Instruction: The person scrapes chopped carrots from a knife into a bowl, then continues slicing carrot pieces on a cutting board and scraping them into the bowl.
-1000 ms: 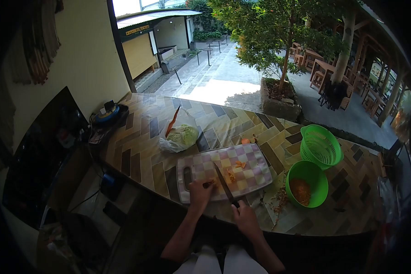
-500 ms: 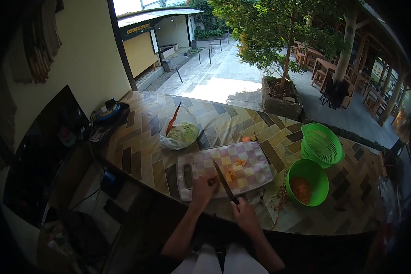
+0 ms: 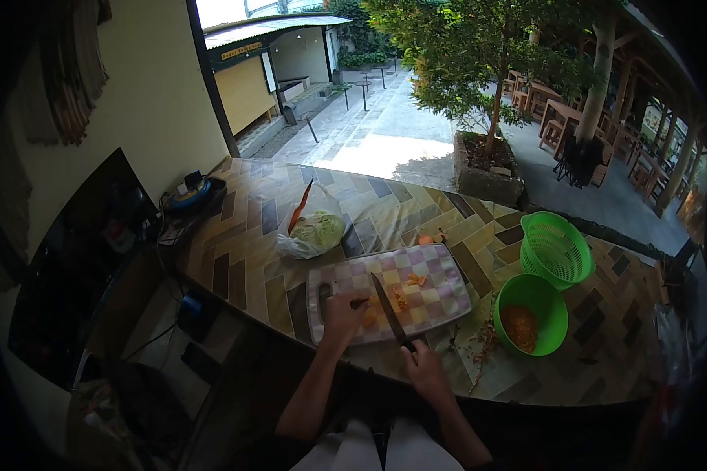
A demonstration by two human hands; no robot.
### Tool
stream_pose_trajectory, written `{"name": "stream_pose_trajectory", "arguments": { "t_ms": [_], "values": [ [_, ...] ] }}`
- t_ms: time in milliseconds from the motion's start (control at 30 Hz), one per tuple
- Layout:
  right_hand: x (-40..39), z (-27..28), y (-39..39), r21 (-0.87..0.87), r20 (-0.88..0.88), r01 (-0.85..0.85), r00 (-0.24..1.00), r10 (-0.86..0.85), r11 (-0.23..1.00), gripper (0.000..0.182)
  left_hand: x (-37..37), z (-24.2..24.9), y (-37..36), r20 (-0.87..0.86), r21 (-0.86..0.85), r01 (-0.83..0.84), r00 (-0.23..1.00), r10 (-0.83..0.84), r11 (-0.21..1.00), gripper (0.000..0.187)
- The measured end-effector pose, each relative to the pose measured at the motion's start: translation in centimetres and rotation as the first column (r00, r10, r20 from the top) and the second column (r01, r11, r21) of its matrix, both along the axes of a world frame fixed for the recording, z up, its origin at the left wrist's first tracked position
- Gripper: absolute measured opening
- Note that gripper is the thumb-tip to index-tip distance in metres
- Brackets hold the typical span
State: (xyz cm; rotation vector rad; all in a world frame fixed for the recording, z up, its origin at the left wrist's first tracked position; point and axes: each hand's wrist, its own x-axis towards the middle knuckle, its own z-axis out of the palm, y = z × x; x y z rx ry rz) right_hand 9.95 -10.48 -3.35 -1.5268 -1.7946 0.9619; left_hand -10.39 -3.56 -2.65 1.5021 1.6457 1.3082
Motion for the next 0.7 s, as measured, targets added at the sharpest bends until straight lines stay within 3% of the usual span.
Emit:
{"name": "stream_pose_trajectory", "arguments": {
  "t_ms": [100,200,300,400,500,700],
  "values": [
    [0.1,0.4,0.2,-0.032,-0.040,0.033,0.999,-0.034,0.999,0.028,0.8,-1.3,1.6,-0.233,-0.023,0.014,0.972,-0.019,1.000,0.020],
    [0.4,-0.2,0.2,0.002,-0.015,0.050,0.999,-0.050,0.999,0.028,1.4,-1.2,1.4,-0.300,-0.077,-0.008,0.954,-0.015,0.997,0.021],
    [0.4,-0.3,0.2,0.027,0.078,0.063,0.995,-0.065,0.998,0.029,1.5,-1.3,0.9,-0.328,-0.185,-0.036,0.944,-0.027,0.982,0.022],
    [0.4,-0.1,0.0,-0.008,0.109,0.060,0.992,-0.059,0.998,0.029,1.4,-1.3,0.7,-0.349,-0.081,-0.082,0.936,0.049,0.993,0.021],
    [0.5,-0.1,-0.1,-0.010,0.119,0.051,0.992,-0.049,0.999,0.029,1.0,-0.3,0.7,-0.275,-0.056,0.116,0.953,-0.127,0.992,0.020],
    [0.1,1.3,-0.4,-0.015,0.186,0.016,0.982,-0.013,1.000,0.030,1.4,-2.2,0.6,-0.241,-0.013,0.140,0.961,-0.139,0.990,0.019]
  ]
}}
